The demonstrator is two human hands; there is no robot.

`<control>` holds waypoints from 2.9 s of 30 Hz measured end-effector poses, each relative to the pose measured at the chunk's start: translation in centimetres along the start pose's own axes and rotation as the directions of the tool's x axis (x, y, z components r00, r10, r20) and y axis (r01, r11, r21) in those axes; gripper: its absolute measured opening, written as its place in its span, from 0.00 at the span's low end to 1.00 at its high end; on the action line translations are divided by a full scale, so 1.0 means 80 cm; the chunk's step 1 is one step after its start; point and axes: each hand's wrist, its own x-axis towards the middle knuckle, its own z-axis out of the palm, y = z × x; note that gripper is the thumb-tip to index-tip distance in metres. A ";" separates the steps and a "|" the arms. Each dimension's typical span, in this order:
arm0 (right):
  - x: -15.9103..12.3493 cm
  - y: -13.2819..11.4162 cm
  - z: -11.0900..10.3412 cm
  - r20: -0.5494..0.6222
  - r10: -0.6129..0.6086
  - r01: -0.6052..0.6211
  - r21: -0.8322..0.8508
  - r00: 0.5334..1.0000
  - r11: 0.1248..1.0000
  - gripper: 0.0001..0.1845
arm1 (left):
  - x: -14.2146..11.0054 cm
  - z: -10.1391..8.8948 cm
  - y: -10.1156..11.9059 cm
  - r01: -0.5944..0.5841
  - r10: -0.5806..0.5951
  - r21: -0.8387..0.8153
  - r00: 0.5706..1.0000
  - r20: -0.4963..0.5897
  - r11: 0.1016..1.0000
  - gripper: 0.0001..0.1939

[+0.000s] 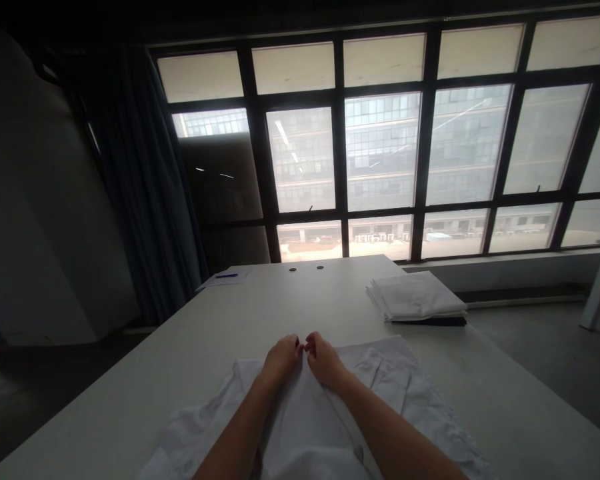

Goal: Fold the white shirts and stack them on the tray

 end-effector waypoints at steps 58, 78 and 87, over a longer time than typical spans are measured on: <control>-0.106 0.018 -0.170 0.158 0.035 0.056 -0.539 0.987 0.841 0.16 | -0.173 -0.034 -0.052 -0.031 0.004 0.062 0.922 0.386 0.998 0.47; -0.202 0.009 -0.152 0.150 0.056 -0.006 -0.314 0.987 0.949 0.08 | -0.121 -0.055 0.010 -0.058 -0.041 0.213 0.901 0.432 0.975 0.63; -0.177 0.021 -0.180 0.065 0.186 -0.189 0.042 0.980 0.981 0.13 | -0.146 -0.018 0.087 -0.380 0.374 -0.050 0.869 0.325 0.924 0.61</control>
